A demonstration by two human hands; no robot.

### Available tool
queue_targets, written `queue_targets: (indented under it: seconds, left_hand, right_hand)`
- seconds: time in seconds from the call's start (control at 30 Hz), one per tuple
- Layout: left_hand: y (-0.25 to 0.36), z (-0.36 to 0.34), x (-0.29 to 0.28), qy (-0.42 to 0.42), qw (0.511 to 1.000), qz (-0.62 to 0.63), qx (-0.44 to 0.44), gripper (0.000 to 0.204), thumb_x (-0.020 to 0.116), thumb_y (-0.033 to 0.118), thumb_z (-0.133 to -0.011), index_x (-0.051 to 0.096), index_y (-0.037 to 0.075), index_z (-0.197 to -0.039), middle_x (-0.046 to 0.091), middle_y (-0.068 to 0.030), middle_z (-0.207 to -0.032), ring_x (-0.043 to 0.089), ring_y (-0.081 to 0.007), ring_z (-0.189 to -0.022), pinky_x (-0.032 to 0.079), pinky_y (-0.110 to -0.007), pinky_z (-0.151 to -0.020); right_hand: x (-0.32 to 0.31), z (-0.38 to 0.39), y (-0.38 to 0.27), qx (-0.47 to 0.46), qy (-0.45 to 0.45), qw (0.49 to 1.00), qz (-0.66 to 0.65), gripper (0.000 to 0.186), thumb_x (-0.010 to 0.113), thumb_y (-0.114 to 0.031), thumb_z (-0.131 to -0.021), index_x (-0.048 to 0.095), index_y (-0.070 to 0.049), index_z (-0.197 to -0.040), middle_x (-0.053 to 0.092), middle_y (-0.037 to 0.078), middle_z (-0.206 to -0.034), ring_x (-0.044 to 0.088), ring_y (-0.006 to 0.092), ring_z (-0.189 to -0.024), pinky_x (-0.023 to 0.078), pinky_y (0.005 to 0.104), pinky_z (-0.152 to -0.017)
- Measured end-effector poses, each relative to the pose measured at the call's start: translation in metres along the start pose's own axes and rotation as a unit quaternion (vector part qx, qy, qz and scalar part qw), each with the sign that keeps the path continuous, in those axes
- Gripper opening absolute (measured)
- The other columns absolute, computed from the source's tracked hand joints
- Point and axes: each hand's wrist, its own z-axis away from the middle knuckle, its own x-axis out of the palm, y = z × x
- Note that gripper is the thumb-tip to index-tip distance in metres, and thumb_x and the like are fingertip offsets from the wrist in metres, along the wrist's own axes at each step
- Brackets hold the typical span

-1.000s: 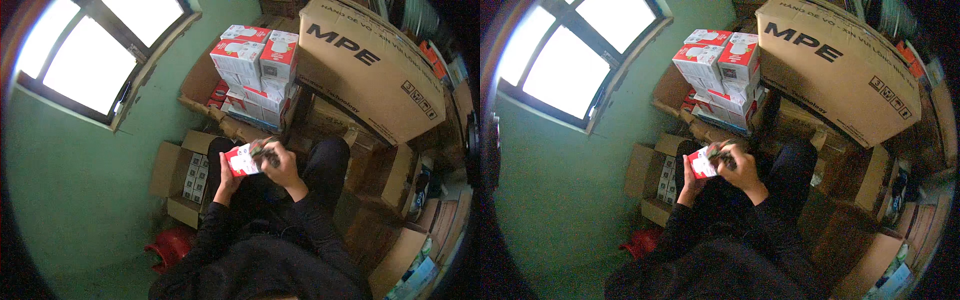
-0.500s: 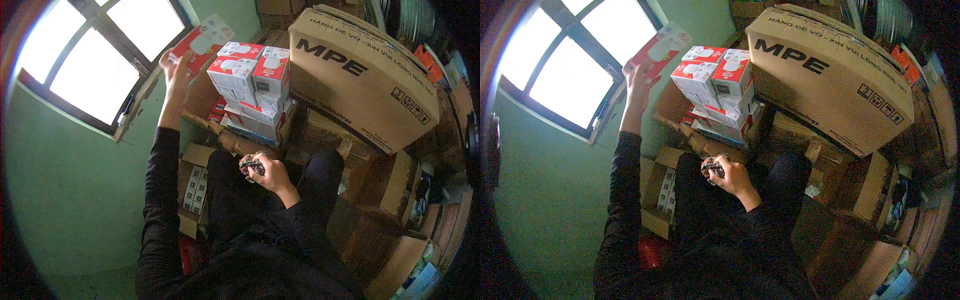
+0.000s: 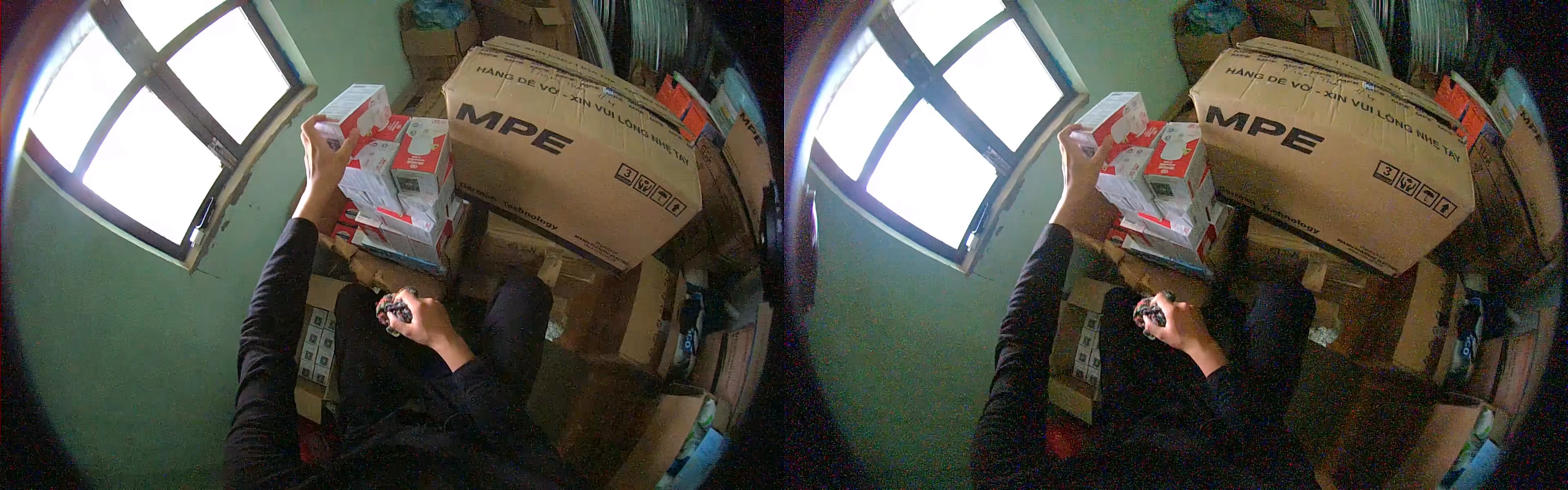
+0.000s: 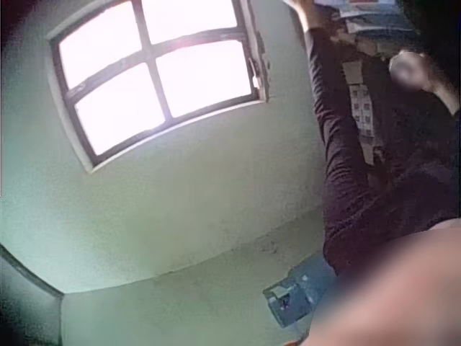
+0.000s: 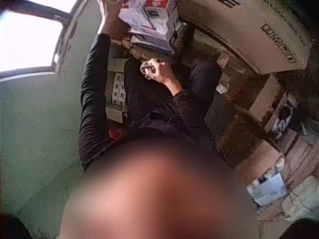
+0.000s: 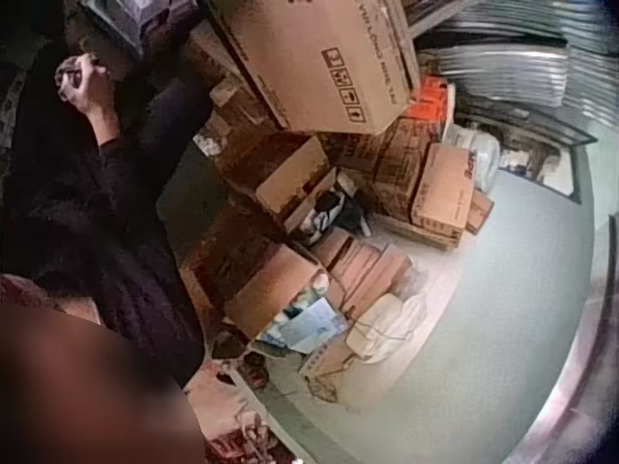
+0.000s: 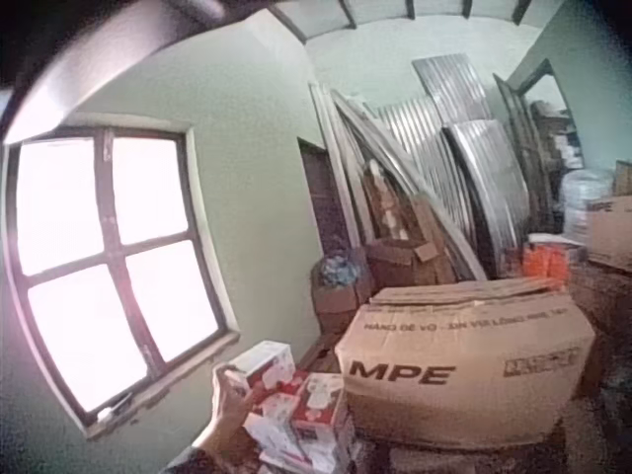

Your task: Labeling and stacking light bulb boxes in a storage area.

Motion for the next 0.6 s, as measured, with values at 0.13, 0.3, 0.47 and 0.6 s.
queue_targets:
  seconds: [0.13,0.3,0.47,0.6]
  left_hand:
    - [0.014,0.009,-0.004,0.015,0.999,-0.042,-0.031,0.084,0.089,0.044,-0.083,0.040,0.003,-0.138,0.048,-0.0249,-0.133,0.055,-0.0412,-0.123,0.049,-0.052,-0.103]
    - [0.017,0.013,-0.015,0.028,0.999,-0.023,-0.010,0.095,0.088,0.052,-0.082,0.036,0.004,-0.145,0.046,-0.0263,-0.137,0.053,-0.0417,-0.125,0.047,-0.054,-0.104]
    - [-0.047,0.080,-0.047,0.125,0.990,0.064,-0.012,0.079,0.072,0.047,-0.097,0.035,0.003,-0.151,0.047,-0.0246,-0.137,0.052,-0.0364,-0.126,0.040,-0.050,-0.108]
    - [-0.149,0.239,-0.087,0.113,0.983,-0.133,-0.054,0.053,0.067,0.032,-0.101,0.048,0.001,-0.140,0.054,-0.0219,-0.130,0.053,-0.0393,-0.121,0.042,-0.052,-0.104]
  right_hand:
    - [0.001,-0.003,-0.003,0.006,-0.019,1.000,0.013,0.043,0.074,-0.046,-0.089,0.065,-0.013,-0.116,0.076,0.020,-0.088,0.077,0.0396,-0.082,0.061,0.0512,-0.072]
    - [0.004,-0.005,-0.002,0.007,-0.009,1.000,0.009,0.044,0.074,-0.046,-0.089,0.066,-0.013,-0.116,0.077,0.019,-0.090,0.077,0.0394,-0.084,0.062,0.0501,-0.072]
    - [-0.005,0.003,-0.010,0.039,-0.023,0.998,0.051,0.041,0.076,-0.043,-0.087,0.067,-0.012,-0.113,0.075,0.019,-0.089,0.076,0.0405,-0.083,0.061,0.0486,-0.072]
    - [-0.018,0.015,-0.012,0.038,-0.016,0.998,0.055,0.036,0.078,-0.036,-0.085,0.068,-0.010,-0.107,0.075,0.019,-0.089,0.076,0.0403,-0.084,0.060,0.0475,-0.073]
